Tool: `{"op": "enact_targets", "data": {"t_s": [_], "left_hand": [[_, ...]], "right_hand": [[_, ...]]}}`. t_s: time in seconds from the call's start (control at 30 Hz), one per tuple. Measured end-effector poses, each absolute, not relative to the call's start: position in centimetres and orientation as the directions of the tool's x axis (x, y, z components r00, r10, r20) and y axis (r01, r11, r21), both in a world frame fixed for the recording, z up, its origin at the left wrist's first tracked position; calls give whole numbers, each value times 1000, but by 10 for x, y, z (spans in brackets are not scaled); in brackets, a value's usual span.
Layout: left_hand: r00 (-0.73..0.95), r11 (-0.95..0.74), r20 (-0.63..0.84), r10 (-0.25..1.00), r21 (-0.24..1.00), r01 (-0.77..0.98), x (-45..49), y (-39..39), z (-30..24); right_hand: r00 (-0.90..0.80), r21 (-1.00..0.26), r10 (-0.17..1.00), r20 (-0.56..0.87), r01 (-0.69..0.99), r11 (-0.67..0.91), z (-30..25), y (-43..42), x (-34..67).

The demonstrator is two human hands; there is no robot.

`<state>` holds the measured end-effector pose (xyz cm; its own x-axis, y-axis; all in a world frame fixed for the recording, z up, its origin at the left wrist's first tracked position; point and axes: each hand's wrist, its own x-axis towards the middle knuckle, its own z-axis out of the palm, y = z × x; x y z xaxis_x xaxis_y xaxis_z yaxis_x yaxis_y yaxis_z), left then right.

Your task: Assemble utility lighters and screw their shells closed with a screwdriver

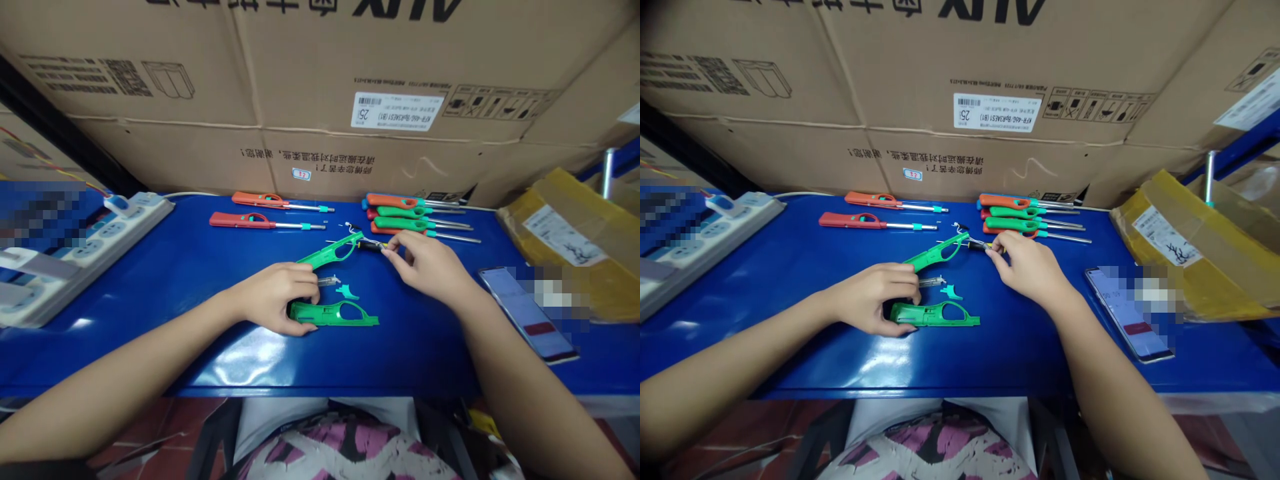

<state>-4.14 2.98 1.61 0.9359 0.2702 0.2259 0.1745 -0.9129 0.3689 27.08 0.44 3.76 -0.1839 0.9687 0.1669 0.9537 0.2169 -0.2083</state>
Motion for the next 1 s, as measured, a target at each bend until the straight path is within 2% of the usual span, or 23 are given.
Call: {"op": "enact_targets", "data": {"t_s": [0.17, 0.43, 0.57, 0.7, 0.8, 0.9, 1.0], "left_hand": [[934, -911, 239, 265, 381, 161, -41, 31, 16], [919, -908, 296, 261, 398, 130, -42, 33, 11], [895, -888, 345, 282, 447, 107, -42, 37, 9], [846, -869, 383, 370, 465, 169, -45, 41, 9], [814, -866, 386, 434, 427, 259, -50, 46, 9], [822, -868, 356, 445, 396, 299, -56, 51, 8], [829, -858, 321, 458, 403, 318, -58, 54, 4]], "right_hand": [[-199, -149, 974, 108, 965, 214, 36, 5, 270], [-66, -180, 997, 50, 981, 74, 40, 7, 268], [-150, -240, 989, 16, 959, 149, 46, 6, 268], [-303, -119, 946, -120, 950, 289, 57, 1, 263], [-368, -34, 917, -155, 929, 367, 63, 0, 259], [-430, -20, 899, -78, 903, 430, 59, 1, 259], [-449, -58, 883, 137, 886, 460, 48, 1, 262]]}}
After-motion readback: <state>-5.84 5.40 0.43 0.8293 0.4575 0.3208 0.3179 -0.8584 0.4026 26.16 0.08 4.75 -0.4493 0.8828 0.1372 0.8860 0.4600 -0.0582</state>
